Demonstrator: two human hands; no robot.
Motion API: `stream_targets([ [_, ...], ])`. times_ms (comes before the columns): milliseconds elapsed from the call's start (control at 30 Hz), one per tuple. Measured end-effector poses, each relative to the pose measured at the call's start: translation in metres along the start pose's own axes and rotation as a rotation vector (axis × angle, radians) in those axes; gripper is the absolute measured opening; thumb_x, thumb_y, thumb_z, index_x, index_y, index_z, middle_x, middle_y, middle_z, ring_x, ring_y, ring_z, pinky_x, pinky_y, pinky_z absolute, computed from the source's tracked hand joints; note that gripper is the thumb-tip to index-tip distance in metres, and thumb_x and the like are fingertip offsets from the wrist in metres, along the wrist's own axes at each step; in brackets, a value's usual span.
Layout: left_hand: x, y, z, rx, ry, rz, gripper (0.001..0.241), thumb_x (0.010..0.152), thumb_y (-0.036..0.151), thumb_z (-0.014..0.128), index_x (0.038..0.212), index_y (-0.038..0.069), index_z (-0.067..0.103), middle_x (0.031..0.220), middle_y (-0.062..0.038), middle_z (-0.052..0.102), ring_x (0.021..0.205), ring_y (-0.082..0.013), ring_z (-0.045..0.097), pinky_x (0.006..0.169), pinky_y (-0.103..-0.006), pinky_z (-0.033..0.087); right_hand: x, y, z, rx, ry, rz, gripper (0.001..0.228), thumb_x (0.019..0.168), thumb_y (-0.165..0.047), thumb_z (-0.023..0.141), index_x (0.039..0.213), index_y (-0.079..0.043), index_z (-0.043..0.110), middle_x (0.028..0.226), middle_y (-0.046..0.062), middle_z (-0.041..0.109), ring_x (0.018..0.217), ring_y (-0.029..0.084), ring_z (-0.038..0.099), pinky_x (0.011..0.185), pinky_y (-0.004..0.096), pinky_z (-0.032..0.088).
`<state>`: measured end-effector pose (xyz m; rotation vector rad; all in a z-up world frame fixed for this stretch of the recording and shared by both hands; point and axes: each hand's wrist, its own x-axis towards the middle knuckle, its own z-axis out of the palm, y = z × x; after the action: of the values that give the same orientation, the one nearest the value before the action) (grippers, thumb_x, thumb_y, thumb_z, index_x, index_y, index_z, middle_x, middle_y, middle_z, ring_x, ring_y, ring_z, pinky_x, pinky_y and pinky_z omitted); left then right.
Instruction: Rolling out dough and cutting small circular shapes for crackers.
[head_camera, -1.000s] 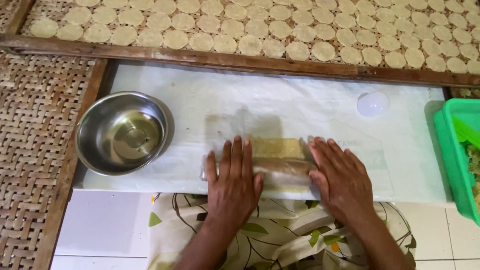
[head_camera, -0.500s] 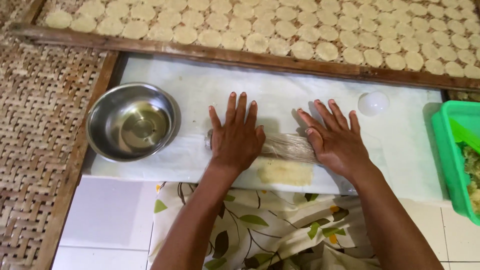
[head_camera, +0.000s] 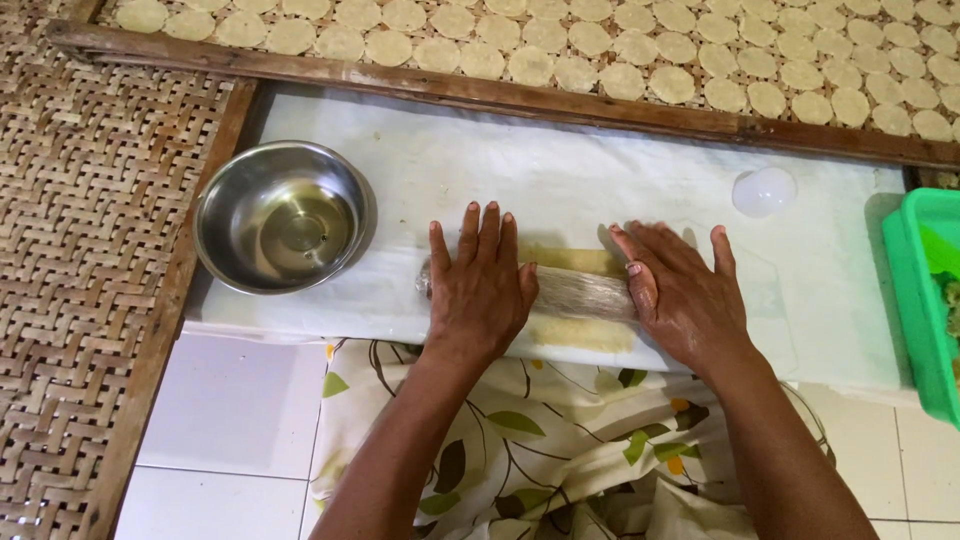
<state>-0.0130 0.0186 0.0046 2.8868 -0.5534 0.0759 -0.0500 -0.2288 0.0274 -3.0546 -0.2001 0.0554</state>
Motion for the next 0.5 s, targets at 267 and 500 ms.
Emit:
stream_targets([
  [267, -0.025, 0.004, -0.001, -0.016, 0.021, 0.014, 0.067, 0.104, 0.041, 0.032, 0.156, -0.001, 0.028, 0.163, -0.019, 0.024, 0.153, -0.0342, 0.014, 0.121, -0.0626, 0.002, -0.025, -0.009, 0.007, 0.058, 0.046, 0.045, 0.057, 0.109, -0.045, 0.012, 0.158, -0.030, 0.038, 0.156, -0.001, 0.050, 0.143, 0.023, 0.047, 0.129, 0.057, 0.010],
  [500, -0.055, 0.006, -0.005, 0.094, 0.067, 0.083, 0.073, 0.104, 0.044, 0.030, 0.157, -0.004, 0.024, 0.166, -0.024, 0.019, 0.154, -0.0364, 0.016, 0.122, -0.0626, 0.006, -0.059, -0.019, 0.021, 0.074, 0.266, -0.049, 0.064, 0.107, -0.050, 0.027, 0.161, -0.017, 0.031, 0.163, 0.011, 0.039, 0.150, 0.031, 0.035, 0.123, 0.056, 0.015],
])
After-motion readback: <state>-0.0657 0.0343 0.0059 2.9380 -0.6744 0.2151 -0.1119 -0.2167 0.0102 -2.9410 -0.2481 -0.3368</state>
